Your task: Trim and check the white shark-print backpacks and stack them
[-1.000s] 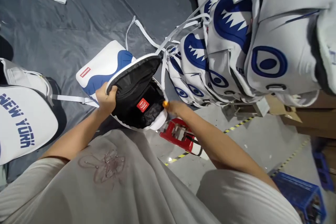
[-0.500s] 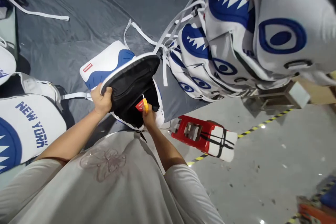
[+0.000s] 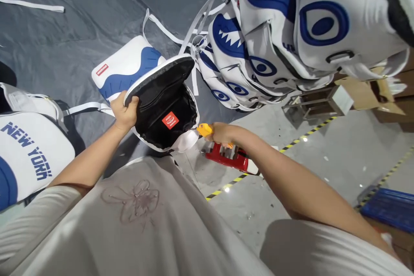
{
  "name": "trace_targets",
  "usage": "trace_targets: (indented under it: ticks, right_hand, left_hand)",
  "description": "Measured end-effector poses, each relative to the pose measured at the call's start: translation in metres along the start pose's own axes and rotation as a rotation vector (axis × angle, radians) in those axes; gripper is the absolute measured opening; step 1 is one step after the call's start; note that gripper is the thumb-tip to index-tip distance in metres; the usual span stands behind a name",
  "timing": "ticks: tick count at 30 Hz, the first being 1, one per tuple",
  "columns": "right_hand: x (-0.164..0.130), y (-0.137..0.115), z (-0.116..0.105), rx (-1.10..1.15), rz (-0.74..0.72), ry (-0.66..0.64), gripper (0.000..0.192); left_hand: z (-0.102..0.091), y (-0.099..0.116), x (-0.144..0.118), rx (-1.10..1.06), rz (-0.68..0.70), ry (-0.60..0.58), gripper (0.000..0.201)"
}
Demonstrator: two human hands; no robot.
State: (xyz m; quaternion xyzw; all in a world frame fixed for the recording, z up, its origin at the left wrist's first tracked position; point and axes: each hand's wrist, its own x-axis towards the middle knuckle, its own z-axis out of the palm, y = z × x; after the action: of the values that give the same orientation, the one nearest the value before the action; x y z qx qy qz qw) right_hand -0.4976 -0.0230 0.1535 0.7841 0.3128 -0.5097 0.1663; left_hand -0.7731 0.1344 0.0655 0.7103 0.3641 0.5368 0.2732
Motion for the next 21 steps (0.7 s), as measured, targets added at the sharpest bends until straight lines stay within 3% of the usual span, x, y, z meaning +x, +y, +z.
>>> trace_targets:
  ticks: [3,6,10,12,14,15,16,17,19,21]
  right_hand:
    - [-0.009,0.022,0.009,0.509,-0.199,-0.004,0.044]
    - [0.007,0.025,0.037,0.975,-0.350,0.035,0.060]
    - [0.031,0.027,0.075,1.133,-0.391,-0.037,0.063]
    - [0.034,0.040,0.086,1.072,-0.384,-0.032,0.062]
    - [0.037,0.059,0.091,1.015,-0.377,0.075,0.057]
    - [0.040,0.067,0.091,1.003,-0.375,0.155,0.055]
    - [0.045,0.074,0.089,1.000,-0.373,0.236,0.052]
    - [0.052,0.077,0.086,1.000,-0.373,0.307,0.050]
    - [0.069,0.072,0.073,0.998,-0.377,0.399,0.044]
    - [0.087,0.055,0.055,0.993,-0.416,0.443,0.034]
  left_hand:
    - [-0.002,0.002,0.000,0.034,-0.027,0.001,0.057]
    - [-0.002,0.008,-0.003,0.071,-0.032,-0.049,0.057]
    - [-0.006,0.023,-0.016,0.043,0.071,-0.173,0.045]
    - [-0.018,0.032,-0.030,0.027,0.089,-0.321,0.036]
    - [-0.038,0.037,-0.051,0.016,0.052,-0.561,0.028]
    - [-0.049,0.034,-0.064,0.002,0.015,-0.723,0.033]
    - [-0.059,0.029,-0.078,0.006,-0.023,-0.812,0.046]
    - [-0.067,0.020,-0.092,0.042,-0.110,-0.767,0.062]
    - [-0.071,-0.003,-0.114,0.159,-0.477,-0.401,0.078]
    - [-0.060,-0.021,-0.123,0.173,-0.810,-0.172,0.080]
